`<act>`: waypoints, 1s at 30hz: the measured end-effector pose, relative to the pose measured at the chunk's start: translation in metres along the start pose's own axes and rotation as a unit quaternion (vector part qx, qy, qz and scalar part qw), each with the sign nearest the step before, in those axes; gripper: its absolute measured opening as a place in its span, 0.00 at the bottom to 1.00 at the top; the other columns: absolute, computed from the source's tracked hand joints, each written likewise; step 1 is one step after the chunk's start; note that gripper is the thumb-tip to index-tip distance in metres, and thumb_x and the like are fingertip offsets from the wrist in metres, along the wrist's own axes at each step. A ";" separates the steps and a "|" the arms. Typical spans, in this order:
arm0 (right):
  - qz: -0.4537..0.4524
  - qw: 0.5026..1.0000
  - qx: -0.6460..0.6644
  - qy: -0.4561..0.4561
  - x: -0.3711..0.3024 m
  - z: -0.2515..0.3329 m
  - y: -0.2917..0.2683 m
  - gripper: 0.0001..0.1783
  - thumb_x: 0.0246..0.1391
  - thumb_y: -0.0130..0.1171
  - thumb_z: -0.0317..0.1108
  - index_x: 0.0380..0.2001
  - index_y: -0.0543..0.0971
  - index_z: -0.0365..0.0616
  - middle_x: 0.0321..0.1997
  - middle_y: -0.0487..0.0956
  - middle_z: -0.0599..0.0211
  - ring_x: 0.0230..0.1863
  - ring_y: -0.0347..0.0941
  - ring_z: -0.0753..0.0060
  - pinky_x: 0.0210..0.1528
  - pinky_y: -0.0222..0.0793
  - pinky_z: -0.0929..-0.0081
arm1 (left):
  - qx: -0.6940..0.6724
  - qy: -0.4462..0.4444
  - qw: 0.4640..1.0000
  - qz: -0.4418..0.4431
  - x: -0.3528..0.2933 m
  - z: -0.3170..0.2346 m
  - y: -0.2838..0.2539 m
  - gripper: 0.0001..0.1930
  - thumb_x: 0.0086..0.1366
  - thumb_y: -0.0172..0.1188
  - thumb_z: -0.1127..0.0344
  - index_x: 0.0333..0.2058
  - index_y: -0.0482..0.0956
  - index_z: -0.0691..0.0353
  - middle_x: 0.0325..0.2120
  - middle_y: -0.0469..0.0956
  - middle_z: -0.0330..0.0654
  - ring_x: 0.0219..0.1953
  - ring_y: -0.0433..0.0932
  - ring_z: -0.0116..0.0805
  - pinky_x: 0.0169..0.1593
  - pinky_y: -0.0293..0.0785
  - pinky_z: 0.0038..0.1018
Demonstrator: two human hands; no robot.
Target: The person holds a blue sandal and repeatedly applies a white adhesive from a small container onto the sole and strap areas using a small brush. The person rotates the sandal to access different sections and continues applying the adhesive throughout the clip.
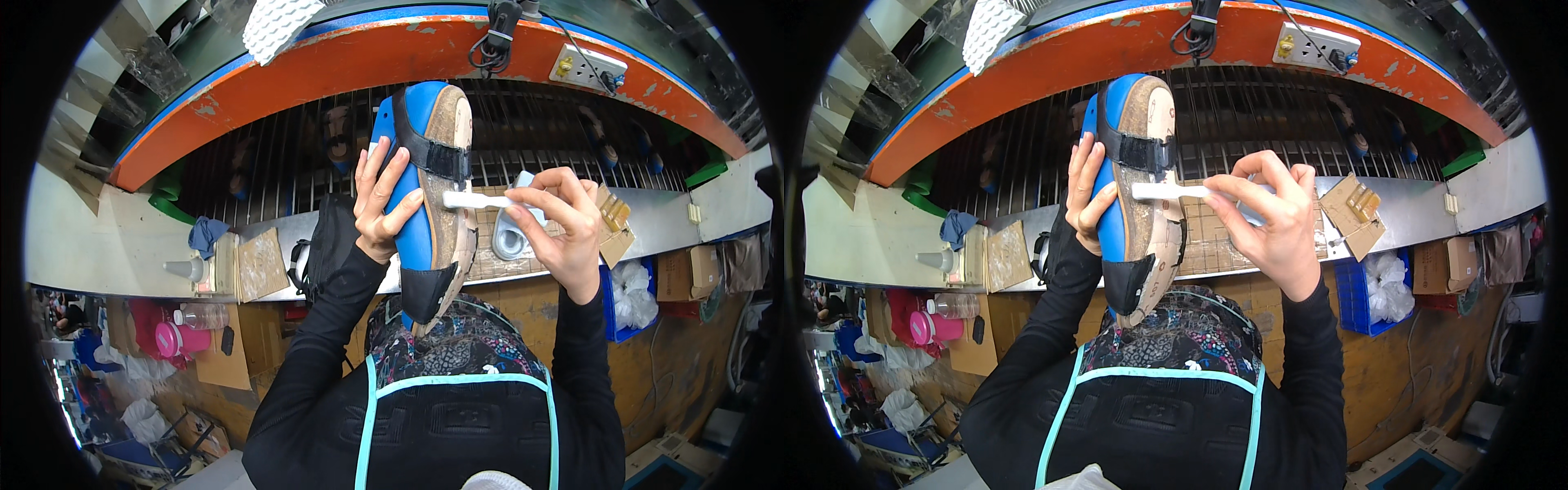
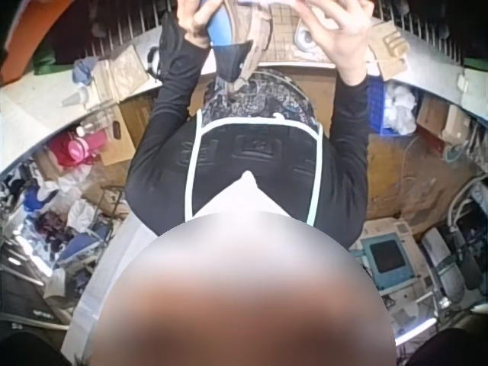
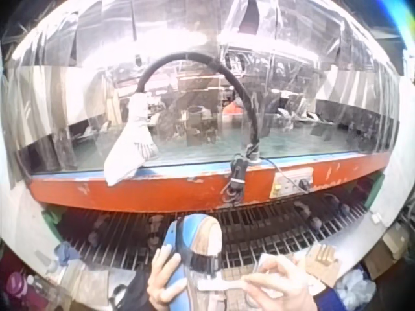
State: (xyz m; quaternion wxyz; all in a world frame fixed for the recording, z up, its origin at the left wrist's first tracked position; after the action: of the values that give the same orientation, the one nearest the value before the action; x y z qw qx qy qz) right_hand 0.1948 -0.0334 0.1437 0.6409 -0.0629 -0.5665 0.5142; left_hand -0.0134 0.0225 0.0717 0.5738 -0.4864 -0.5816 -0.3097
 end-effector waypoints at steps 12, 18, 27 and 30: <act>-0.019 0.996 0.056 0.061 -0.035 -0.001 0.014 0.10 0.41 0.71 0.32 0.31 0.85 0.49 0.31 0.75 0.75 0.25 0.65 0.77 0.37 0.51 0.74 | 0.020 -0.022 0.999 -0.025 -0.007 0.004 0.001 0.19 0.54 0.68 0.61 0.44 0.72 0.47 0.56 0.72 0.53 0.59 0.68 0.61 0.62 0.58 0.57; -0.055 0.982 0.130 0.123 -0.032 -0.013 0.019 0.07 0.46 0.67 0.25 0.32 0.84 0.40 0.33 0.74 0.69 0.31 0.66 0.78 0.30 0.61 0.81 | -0.004 -0.037 0.999 -0.033 -0.019 0.008 0.006 0.23 0.54 0.69 0.60 0.46 0.69 0.51 0.57 0.69 0.59 0.60 0.67 0.63 0.62 0.59 0.59; 0.116 0.925 0.324 0.160 -0.034 -0.025 0.032 0.07 0.47 0.66 0.26 0.33 0.85 0.39 0.33 0.73 0.68 0.33 0.70 0.78 0.33 0.66 0.81 | -0.050 -0.074 0.994 -0.068 -0.043 0.027 0.018 0.26 0.55 0.68 0.59 0.49 0.67 0.55 0.58 0.66 0.62 0.60 0.66 0.62 0.62 0.60 0.57; 0.000 0.955 0.246 0.167 -0.035 -0.037 0.030 0.07 0.48 0.66 0.27 0.33 0.84 0.38 0.35 0.73 0.67 0.35 0.70 0.76 0.37 0.67 0.80 | -0.049 -0.078 0.994 -0.059 -0.049 0.033 0.018 0.26 0.56 0.68 0.60 0.50 0.66 0.54 0.59 0.65 0.61 0.60 0.66 0.62 0.62 0.60 0.56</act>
State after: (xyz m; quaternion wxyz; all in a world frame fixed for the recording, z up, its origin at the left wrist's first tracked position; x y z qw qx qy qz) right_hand 0.2120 -0.0265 0.0876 0.7221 0.0121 -0.3077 0.6195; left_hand -0.0154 0.0482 0.0154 0.4828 -0.5011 -0.6367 -0.3324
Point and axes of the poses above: each hand's wrist, its own x-axis towards the middle knuckle, its own y-axis out of the palm, z = x × y, the point moved 6 cm from there along x, towards the middle knuckle
